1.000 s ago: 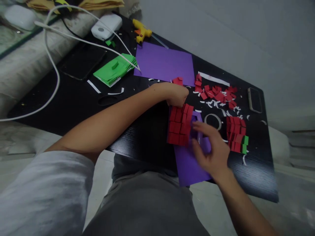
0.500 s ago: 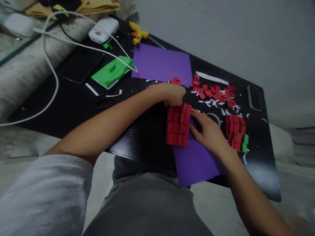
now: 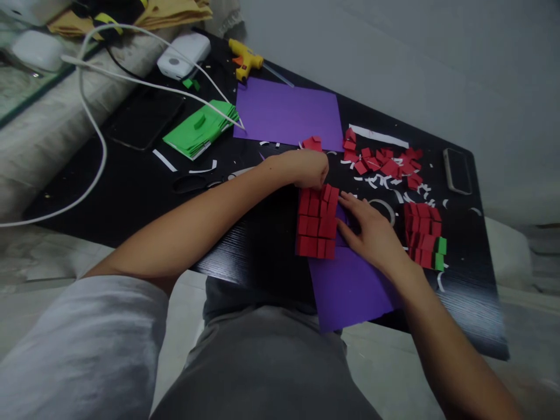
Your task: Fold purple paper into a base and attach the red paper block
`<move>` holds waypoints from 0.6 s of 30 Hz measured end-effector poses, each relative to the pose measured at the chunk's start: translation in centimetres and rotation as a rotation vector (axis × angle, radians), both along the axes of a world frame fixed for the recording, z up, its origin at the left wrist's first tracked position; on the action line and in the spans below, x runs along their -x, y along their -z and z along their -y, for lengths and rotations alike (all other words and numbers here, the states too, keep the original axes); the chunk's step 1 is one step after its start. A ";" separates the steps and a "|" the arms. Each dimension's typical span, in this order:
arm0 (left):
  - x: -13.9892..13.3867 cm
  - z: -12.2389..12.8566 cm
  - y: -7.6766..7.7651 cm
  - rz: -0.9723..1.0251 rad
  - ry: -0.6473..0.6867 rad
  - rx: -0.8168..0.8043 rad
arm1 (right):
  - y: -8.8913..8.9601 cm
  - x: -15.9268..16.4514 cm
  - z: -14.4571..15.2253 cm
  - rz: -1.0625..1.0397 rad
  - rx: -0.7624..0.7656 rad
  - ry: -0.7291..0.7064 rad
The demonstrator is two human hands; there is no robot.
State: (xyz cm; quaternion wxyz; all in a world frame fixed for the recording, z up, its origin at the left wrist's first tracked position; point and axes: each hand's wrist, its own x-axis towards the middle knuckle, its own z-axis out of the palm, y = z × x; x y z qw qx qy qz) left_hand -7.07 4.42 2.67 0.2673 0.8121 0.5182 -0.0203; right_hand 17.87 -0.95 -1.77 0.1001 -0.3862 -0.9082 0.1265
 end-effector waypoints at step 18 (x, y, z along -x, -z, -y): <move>-0.2 0.7 -0.7 -0.023 -0.107 -0.038 | 0.0 -0.1 0.0 0.021 -0.014 0.001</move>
